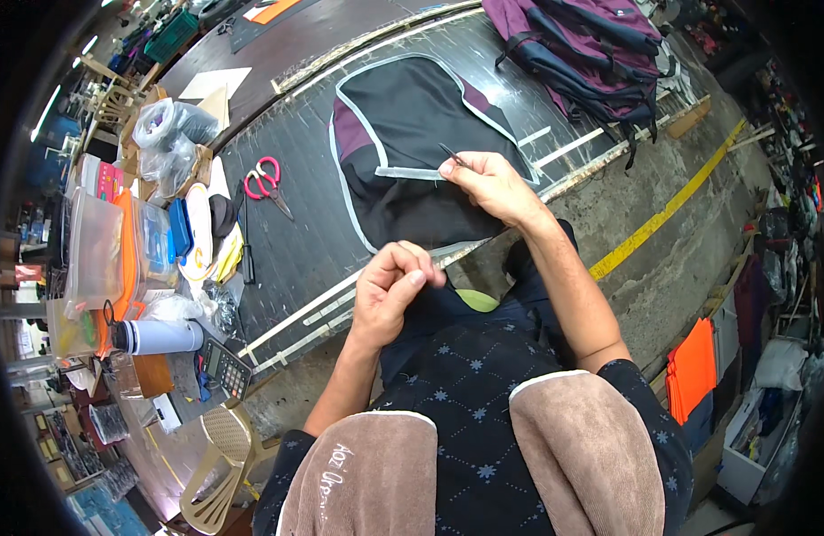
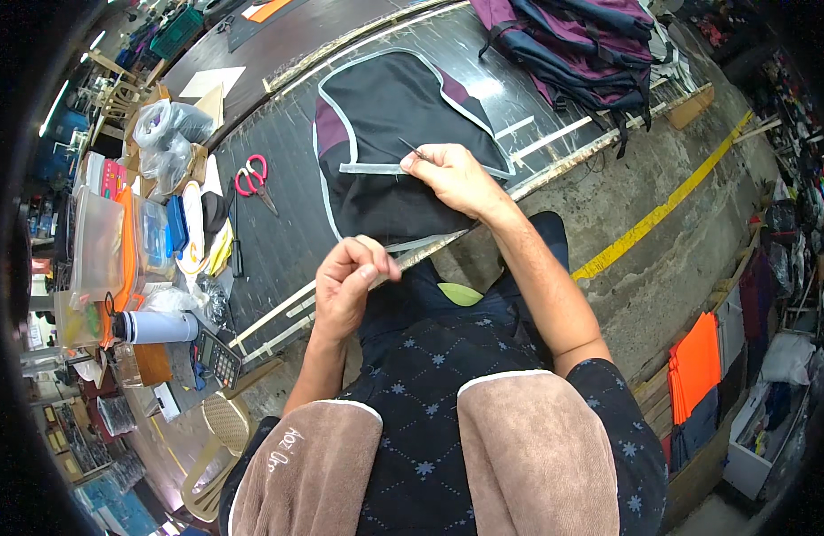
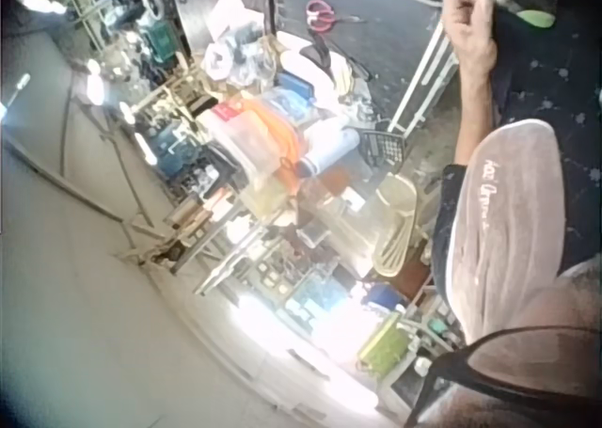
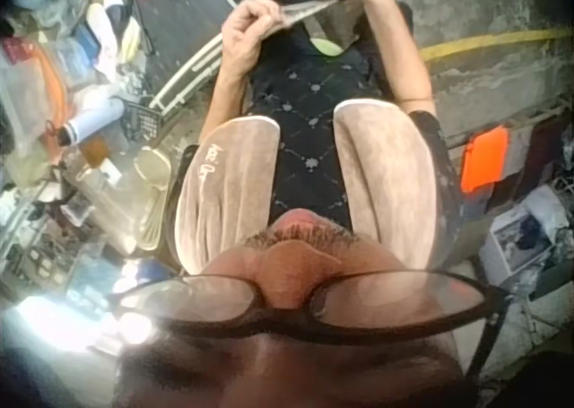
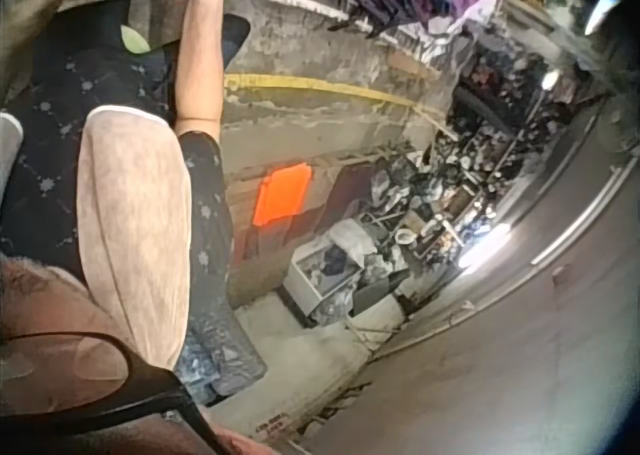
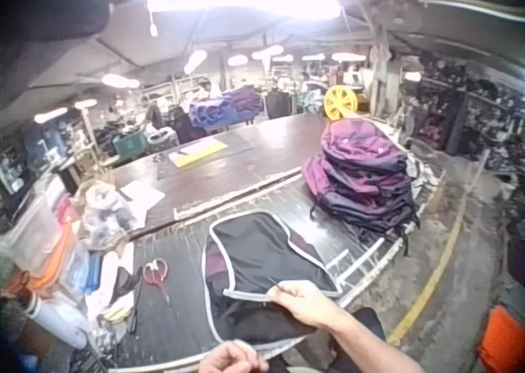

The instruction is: The person trims loose threads along the seams of a fabric bag component using thread snips and turns the piece over by hand.

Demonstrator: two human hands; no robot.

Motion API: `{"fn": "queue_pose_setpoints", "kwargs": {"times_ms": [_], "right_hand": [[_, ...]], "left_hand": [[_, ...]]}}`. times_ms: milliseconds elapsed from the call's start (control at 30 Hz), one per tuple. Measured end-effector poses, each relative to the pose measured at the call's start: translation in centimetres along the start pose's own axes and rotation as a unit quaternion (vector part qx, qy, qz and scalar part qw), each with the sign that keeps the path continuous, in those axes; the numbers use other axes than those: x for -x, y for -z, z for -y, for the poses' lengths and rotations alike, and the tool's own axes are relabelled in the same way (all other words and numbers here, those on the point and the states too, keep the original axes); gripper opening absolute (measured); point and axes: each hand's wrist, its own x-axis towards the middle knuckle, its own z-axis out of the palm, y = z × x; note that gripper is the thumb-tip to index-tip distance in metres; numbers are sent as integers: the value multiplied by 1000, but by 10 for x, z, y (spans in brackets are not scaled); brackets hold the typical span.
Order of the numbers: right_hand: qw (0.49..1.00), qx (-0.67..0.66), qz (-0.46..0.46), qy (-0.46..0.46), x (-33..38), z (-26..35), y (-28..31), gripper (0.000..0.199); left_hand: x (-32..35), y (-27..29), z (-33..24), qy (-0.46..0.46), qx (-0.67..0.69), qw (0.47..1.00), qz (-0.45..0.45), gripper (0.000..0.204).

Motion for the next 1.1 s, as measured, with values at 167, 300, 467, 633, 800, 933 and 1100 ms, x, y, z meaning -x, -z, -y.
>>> {"fn": "queue_pose_setpoints", "kwargs": {"times_ms": [167,300,467,633,800,933,1100], "right_hand": [[1000,17,-2,-15,-1,-9,1,31],[1000,6,3,-12,-2,-9,-7,32],[1000,3,-1,-10,-1,-13,-14,31],[1000,-4,-8,-1,-3,-19,-13,31],[1000,-12,-17,0,-5,-23,-9,31],[1000,-11,-1,-16,-3,-14,-15,30],[1000,4,10,-29,-2,-13,-31,31]], "left_hand": [[-12,-5,6,65,-305,946,-92,14],[-32,-14,7,-6,-416,892,-178,18],[-57,-21,13,-132,-550,783,-260,32],[-60,-15,11,-146,-582,761,-246,30],[-23,-15,-11,-108,-554,786,-251,45],[-3,10,-6,-107,-545,805,-210,28],[-32,-7,13,-165,-526,806,-216,17]]}}
